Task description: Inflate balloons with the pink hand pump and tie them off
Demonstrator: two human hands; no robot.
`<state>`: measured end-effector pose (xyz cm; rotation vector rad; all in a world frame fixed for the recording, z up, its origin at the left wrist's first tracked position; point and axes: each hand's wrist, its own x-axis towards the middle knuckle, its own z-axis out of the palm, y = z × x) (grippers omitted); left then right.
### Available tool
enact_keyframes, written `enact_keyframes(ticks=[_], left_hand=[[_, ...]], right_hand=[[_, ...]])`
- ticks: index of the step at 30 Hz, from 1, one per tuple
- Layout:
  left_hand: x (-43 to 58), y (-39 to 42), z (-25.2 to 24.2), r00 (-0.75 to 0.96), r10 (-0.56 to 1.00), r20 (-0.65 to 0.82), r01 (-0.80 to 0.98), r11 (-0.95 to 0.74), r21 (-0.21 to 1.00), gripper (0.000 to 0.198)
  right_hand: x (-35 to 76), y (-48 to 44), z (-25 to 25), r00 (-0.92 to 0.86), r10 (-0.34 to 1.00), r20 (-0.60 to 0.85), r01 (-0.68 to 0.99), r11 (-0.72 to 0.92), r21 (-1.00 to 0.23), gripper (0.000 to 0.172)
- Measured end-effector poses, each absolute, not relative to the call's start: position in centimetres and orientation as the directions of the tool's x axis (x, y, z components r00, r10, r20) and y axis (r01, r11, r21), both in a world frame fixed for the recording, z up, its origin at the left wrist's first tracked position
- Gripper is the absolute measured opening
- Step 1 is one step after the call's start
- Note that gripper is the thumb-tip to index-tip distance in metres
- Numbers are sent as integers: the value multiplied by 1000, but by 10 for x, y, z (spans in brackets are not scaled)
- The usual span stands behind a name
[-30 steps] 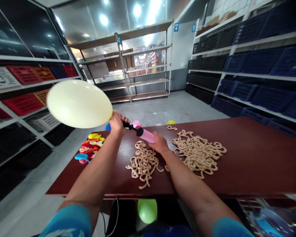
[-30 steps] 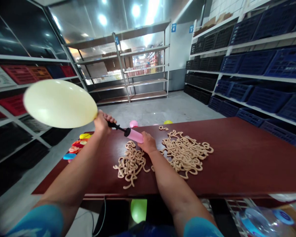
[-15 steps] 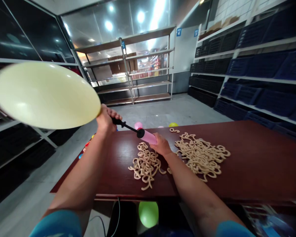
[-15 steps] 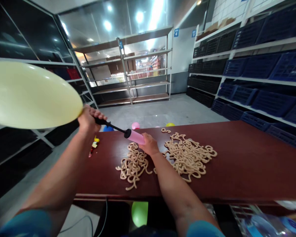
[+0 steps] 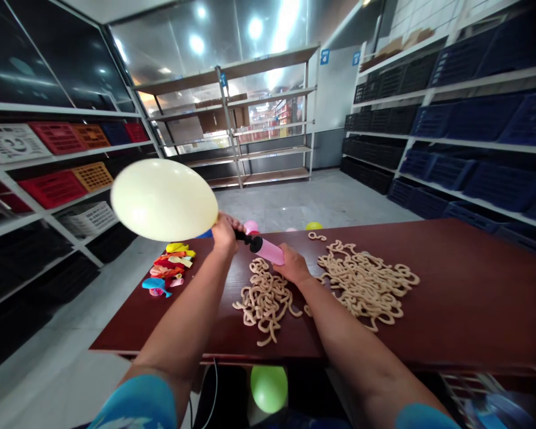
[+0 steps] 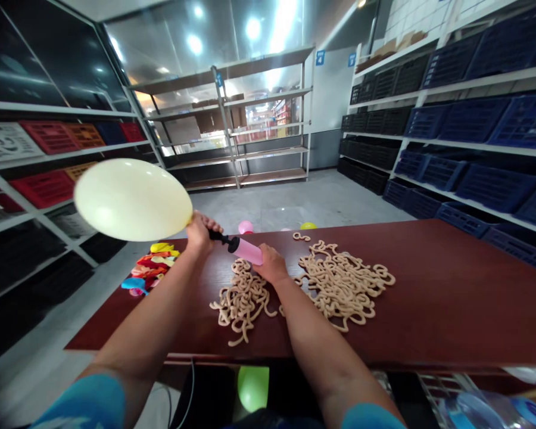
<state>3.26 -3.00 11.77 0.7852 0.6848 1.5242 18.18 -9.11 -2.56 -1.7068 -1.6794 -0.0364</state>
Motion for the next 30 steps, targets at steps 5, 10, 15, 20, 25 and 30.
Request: enact_keyframes(ticks=[5, 10, 15, 20, 25, 30], left_hand=[[38, -38, 108, 0, 997, 76, -608, -60, 792, 42], [4, -41, 155, -1, 987, 158, -600, -127, 790, 42], [-32, -50, 205, -36, 968, 248, -598, -220, 771, 42], [-28, -40, 197, -77, 967, 244, -602, -240, 761, 42], [3, -28, 152, -52, 990, 127, -593, -134, 794, 41], [32, -33, 113, 0, 998, 67, -619, -53, 784, 40]], right_hand=[[179, -96, -21, 144, 864, 482, 879, 111, -463, 37], [178, -96, -18, 139, 838, 528, 858, 164, -487, 40], [179, -92, -21, 144, 832, 536, 839, 185, -512, 43], [180, -92, -23, 166, 842, 514, 868, 122, -481, 36], [179, -95, -22, 148, 854, 499, 892, 103, -441, 38], [175, -98, -19, 138, 863, 485, 901, 95, -424, 38]])
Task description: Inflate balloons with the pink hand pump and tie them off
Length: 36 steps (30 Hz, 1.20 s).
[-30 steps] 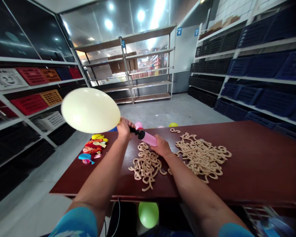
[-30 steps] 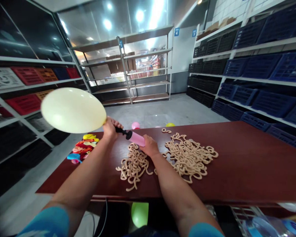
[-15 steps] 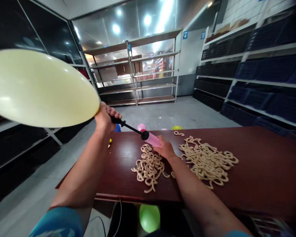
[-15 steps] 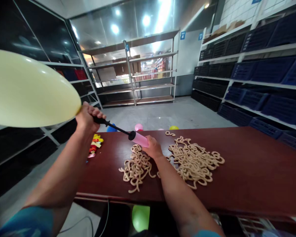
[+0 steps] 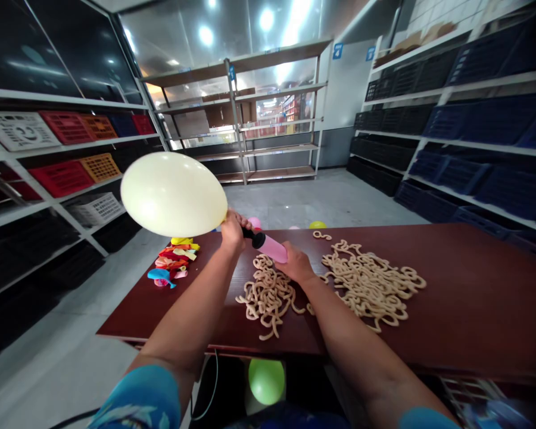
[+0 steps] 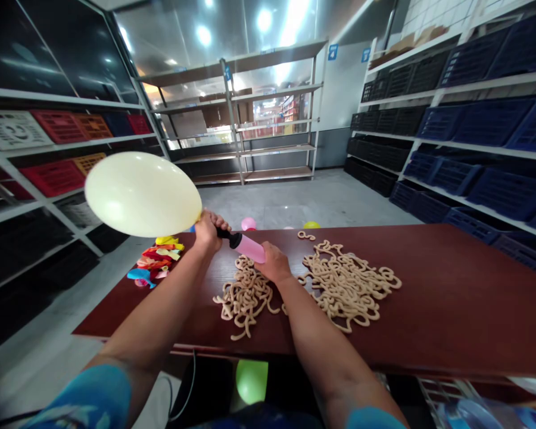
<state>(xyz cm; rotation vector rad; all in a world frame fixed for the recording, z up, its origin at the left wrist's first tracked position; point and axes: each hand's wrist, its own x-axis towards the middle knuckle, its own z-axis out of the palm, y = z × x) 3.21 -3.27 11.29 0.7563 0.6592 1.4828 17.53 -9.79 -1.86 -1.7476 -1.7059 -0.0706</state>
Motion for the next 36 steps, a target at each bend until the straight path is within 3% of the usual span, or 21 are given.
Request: enact_keyframes(ticks=[4, 15, 19, 28, 32, 36], left_hand=[[33, -37, 113, 31, 996, 85, -631, -46, 774, 41], [-37, -39, 205, -63, 970, 236, -595, -226, 771, 40], [-24, -31, 186, -90, 971, 222, -594, -231, 770, 39], [33, -35, 113, -3, 997, 74, -600, -61, 798, 40], [27, -39, 119, 14, 994, 104, -615, -73, 785, 40], [0, -42, 157, -25, 988, 153, -619, -136, 774, 40]], right_hand=[[175, -100, -16, 136, 840, 526, 902, 114, -416, 37], [177, -95, -17, 133, 819, 558, 868, 175, -464, 41], [178, -94, -22, 159, 835, 526, 884, 117, -453, 35], [174, -99, -17, 141, 854, 501, 904, 95, -417, 36], [173, -102, -11, 120, 843, 524, 897, 134, -420, 36], [174, -102, -7, 126, 834, 537, 883, 152, -444, 38]])
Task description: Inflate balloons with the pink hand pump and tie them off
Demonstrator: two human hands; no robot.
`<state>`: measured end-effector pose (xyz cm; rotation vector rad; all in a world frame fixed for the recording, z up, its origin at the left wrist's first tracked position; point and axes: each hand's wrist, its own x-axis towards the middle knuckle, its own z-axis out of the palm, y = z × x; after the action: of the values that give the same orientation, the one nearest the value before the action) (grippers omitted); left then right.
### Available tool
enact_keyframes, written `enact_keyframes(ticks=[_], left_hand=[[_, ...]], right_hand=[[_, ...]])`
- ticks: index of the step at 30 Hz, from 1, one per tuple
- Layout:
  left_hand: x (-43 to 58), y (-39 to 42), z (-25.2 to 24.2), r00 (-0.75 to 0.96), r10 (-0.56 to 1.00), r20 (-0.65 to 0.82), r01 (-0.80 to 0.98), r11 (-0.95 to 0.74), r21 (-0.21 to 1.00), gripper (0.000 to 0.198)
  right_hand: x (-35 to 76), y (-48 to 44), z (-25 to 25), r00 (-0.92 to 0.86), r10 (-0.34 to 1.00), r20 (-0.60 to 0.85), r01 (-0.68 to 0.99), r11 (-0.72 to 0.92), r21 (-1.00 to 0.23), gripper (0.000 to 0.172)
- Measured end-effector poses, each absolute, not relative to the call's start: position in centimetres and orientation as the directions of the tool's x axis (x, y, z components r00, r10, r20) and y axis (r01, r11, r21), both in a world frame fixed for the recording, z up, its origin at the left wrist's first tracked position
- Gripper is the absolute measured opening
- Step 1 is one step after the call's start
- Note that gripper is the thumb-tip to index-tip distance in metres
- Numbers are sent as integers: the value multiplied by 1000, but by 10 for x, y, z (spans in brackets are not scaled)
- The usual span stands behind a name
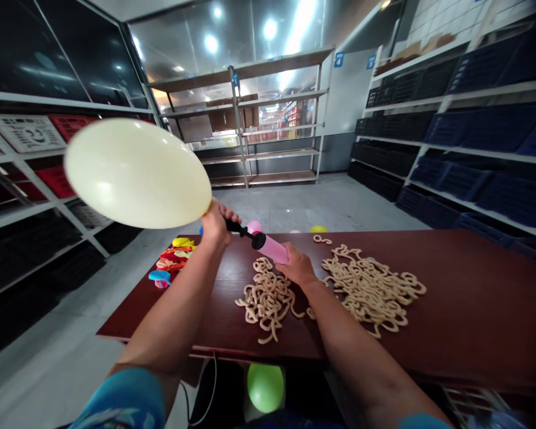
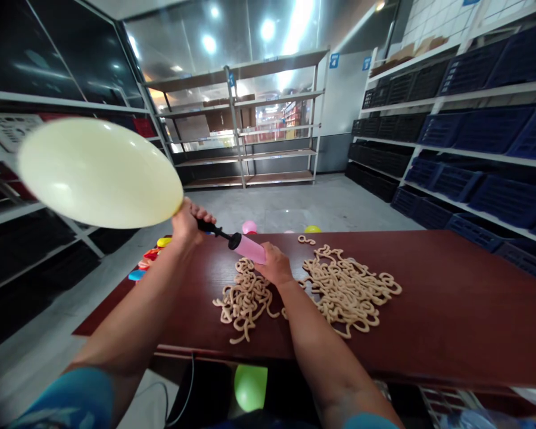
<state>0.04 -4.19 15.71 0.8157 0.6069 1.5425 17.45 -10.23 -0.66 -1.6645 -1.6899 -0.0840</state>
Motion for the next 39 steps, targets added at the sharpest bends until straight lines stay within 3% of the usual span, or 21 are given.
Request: enact_keyframes(ticks=[6, 17, 23, 30, 32, 34, 37, 39], left_hand=[[-27, -44, 194, -85, 973, 213, -629, -218, 746, 40], [15, -34, 95, -67, 996, 64, -676, -92, 731, 33], [15, -33, 76, -44, 999, -25, -758, -17, 652, 29], [30, -42, 44, 101, 978, -183, -796, 189, 575, 28], [25, -33, 37, 121, 967, -223, -761, 235, 605, 27], [15, -20, 29, 16, 966, -257, -690, 197, 696, 25], [-4, -4, 15, -180, 952, -248, -462, 140, 876, 23], [-13, -1, 5, -187, 957, -224, -352, 147, 924, 23]], right_hand=[[179, -99, -10, 129, 816, 563, 885, 162, -437, 37], [172, -105, -4, 109, 871, 479, 945, 57, -321, 34], [156, -123, 26, -3, 781, 624, 940, 216, -266, 67], [144, -137, 37, -176, 837, 518, 928, 316, -197, 42], [151, -138, 35, -157, 860, 485, 937, 284, -201, 40], [163, -137, 31, -98, 888, 449, 953, 214, -215, 38], [187, -133, 21, 133, 932, 336, 964, -43, -263, 31], [201, -129, 14, 307, 920, 243, 930, -235, -282, 26]])
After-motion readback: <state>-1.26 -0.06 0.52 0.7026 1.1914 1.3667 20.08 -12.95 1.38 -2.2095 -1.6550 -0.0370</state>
